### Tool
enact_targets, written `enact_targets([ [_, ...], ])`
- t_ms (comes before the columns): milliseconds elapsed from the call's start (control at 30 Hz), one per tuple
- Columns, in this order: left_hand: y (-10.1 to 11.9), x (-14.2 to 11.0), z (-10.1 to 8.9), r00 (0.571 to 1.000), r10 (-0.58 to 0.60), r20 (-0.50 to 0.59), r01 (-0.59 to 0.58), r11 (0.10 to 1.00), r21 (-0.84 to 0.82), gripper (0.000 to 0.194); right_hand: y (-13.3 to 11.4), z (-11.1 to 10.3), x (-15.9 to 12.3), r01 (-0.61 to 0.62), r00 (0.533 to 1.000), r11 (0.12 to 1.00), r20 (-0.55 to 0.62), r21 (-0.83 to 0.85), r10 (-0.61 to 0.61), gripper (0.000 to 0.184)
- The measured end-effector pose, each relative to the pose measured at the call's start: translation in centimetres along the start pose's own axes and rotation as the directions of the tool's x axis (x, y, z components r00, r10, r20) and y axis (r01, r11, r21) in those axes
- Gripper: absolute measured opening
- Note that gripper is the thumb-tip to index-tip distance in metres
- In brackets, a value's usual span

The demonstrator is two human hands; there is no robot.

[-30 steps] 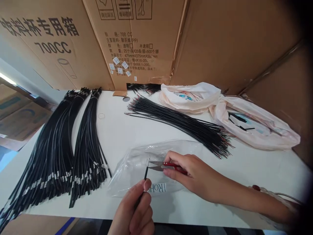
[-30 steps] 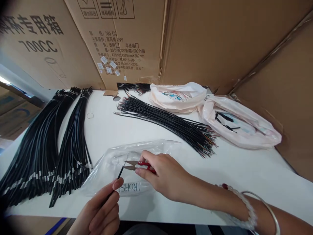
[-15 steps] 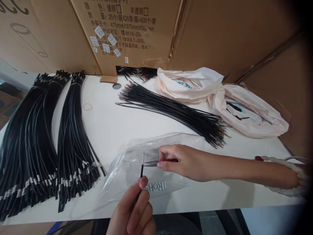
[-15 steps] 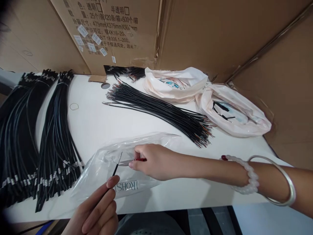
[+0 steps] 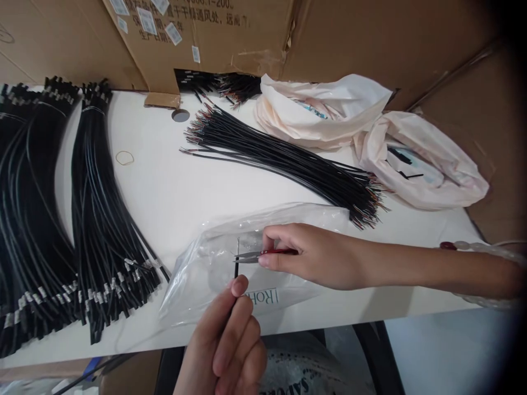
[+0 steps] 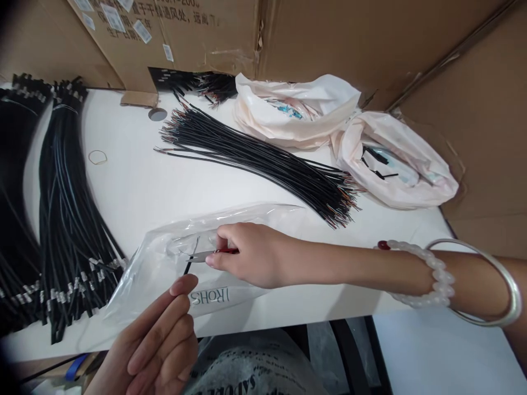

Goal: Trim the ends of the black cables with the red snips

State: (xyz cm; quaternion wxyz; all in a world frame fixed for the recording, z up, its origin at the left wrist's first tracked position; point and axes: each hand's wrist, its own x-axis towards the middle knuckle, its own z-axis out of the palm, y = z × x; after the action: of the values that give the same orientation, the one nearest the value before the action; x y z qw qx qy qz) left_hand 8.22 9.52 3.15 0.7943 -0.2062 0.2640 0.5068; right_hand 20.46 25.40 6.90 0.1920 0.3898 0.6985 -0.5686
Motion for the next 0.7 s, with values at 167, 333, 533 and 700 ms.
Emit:
enact_targets([
  [167,-0.2,0.1,1.3,0.998,0.052,-0.023,-0.054,0.997,-0.06,0.006,0.0,-0.1,0.5,-0.081,0.996,0.996,0.05,0.037,0.079,0.018],
  [333,-0.1,0.5,1.9,0.994,0.067,-0.087,-0.073,0.995,-0.068,0.012,0.1,-0.3,0.9,-0.101,0.991,0.992,0.1,0.082,0.092,0.022],
  [533,0.2,0.4,1.9,0.989,0.122,-0.089,-0.128,0.989,-0.069,0.012,0.4,-0.4,1.4,-0.145,0.984,0.983,0.117,0.11,0.132,0.023],
  [700,0.3,0.6,1.7,0.99,0.135,-0.05,-0.14,0.984,-0.107,0.016,0.6,-0.4,1.8,-0.148,0.983,0.981,0.13,0.127,0.132,0.022],
])
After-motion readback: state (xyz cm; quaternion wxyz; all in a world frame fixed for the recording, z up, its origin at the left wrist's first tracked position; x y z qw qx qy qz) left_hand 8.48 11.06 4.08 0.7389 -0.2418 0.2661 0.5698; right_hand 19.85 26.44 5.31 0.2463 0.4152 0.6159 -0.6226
